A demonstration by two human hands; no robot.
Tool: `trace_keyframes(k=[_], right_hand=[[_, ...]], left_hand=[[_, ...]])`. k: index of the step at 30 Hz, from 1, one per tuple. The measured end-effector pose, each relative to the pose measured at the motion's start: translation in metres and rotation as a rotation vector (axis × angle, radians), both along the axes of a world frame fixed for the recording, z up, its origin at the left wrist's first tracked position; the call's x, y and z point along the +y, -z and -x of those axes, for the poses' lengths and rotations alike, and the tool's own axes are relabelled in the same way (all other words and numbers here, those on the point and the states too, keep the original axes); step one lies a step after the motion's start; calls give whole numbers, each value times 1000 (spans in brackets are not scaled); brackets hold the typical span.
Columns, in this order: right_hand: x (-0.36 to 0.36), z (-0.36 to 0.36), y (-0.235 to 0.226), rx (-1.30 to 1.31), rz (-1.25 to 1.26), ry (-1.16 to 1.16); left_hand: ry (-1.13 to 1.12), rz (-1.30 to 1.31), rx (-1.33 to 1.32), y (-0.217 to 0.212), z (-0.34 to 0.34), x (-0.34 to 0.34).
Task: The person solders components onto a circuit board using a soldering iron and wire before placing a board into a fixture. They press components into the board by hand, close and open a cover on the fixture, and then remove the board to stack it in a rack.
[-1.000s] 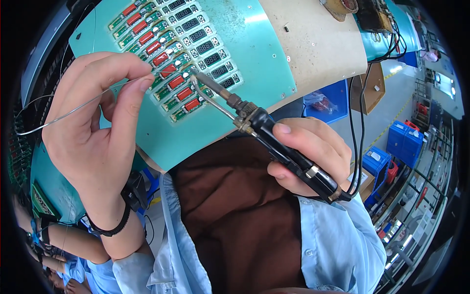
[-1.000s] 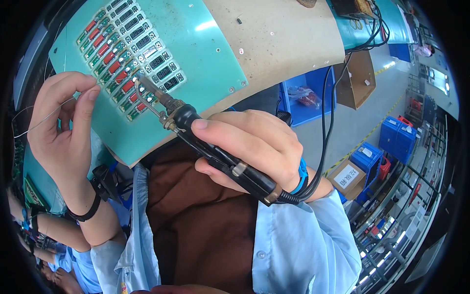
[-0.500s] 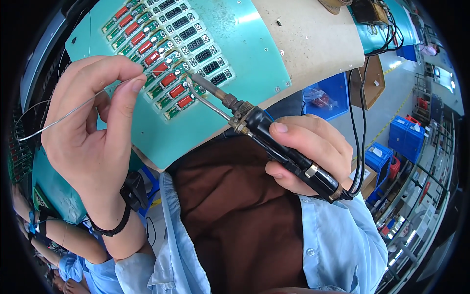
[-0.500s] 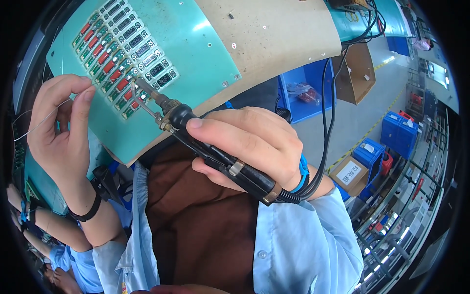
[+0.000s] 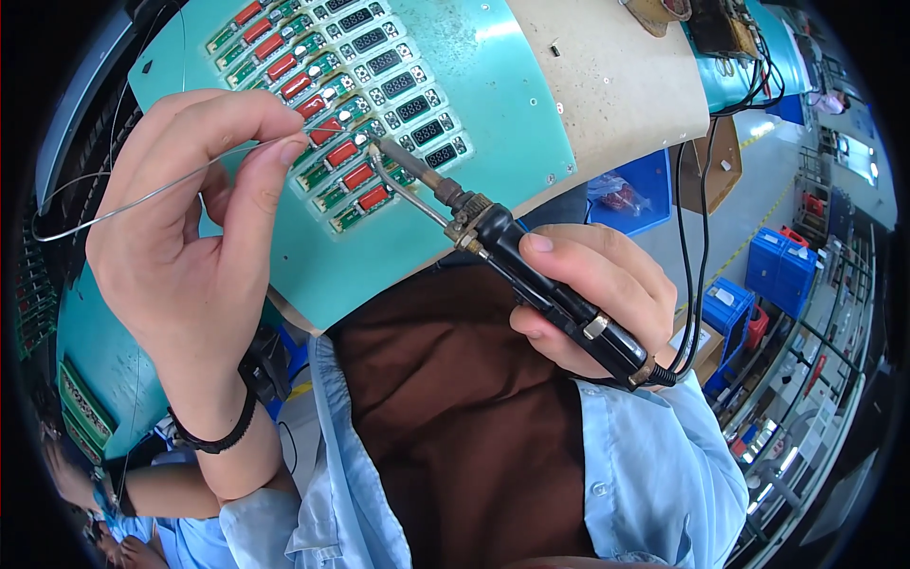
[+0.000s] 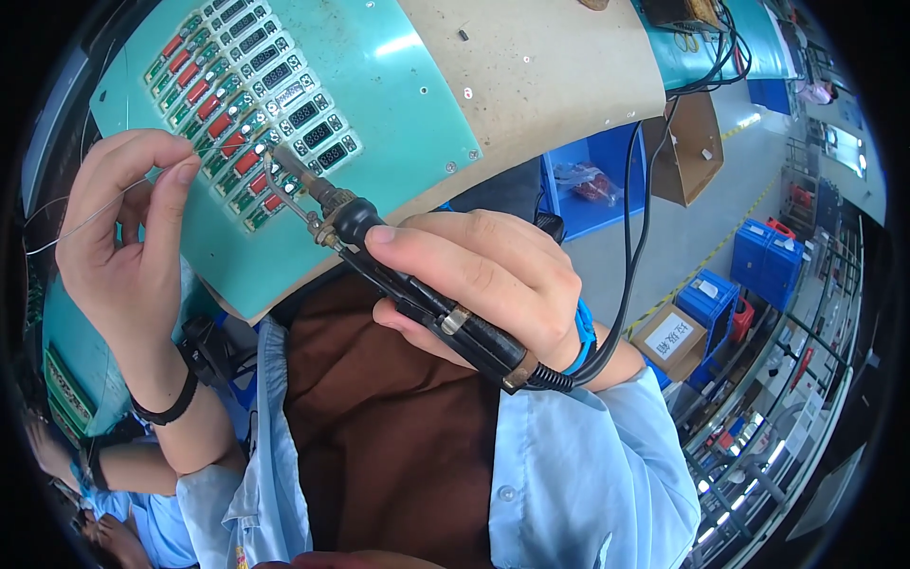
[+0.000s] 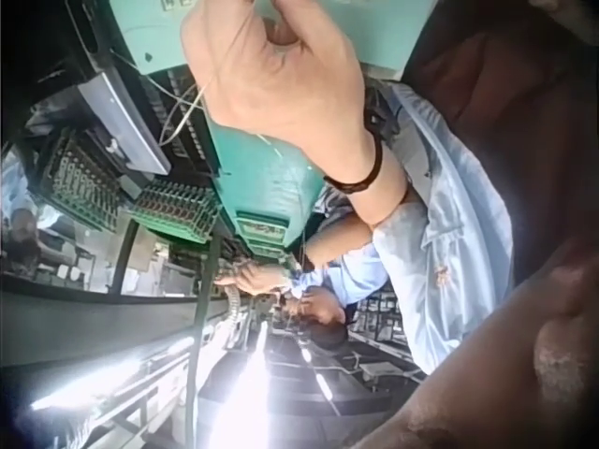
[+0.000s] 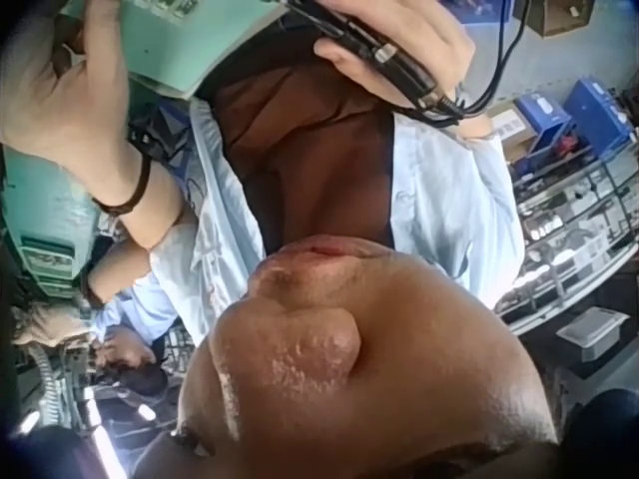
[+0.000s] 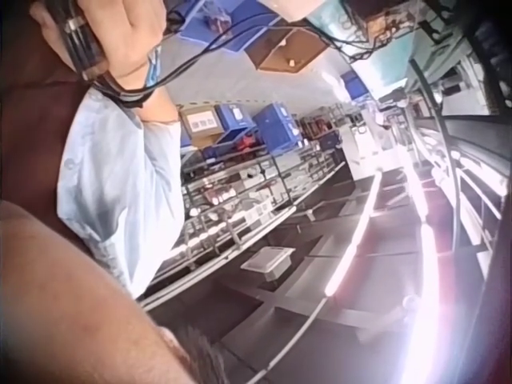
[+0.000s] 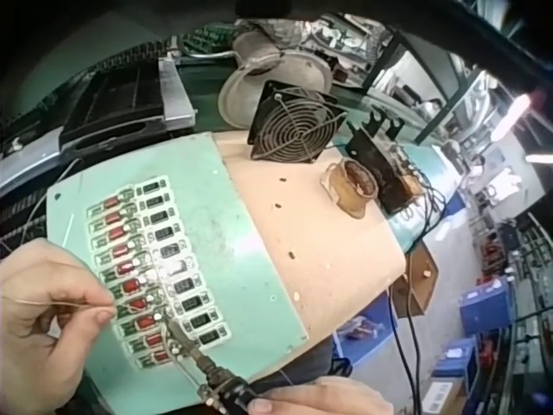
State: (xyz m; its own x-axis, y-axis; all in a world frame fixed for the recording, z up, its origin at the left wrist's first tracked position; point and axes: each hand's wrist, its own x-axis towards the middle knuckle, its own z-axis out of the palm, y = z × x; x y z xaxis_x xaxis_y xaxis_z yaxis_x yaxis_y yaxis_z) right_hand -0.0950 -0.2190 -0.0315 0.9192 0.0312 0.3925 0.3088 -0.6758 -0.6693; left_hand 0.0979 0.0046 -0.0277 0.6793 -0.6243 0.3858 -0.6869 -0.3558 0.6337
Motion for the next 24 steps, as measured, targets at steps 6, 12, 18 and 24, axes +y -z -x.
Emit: trace_keyframes(k=[6, 12, 18, 24], right_hand=[[0, 0, 1, -13, -9, -3], [0, 3, 1, -39, -17, 9], [-2, 6, -4, -35, -26, 52], [-14, 5, -8, -13, -87, 72]], left_hand=[[-1, -10, 12, 0, 1, -3], [-13, 7, 8, -2, 2, 0], [-21, 18, 11, -7, 1, 8], [-96, 37, 5, -10, 8, 6]])
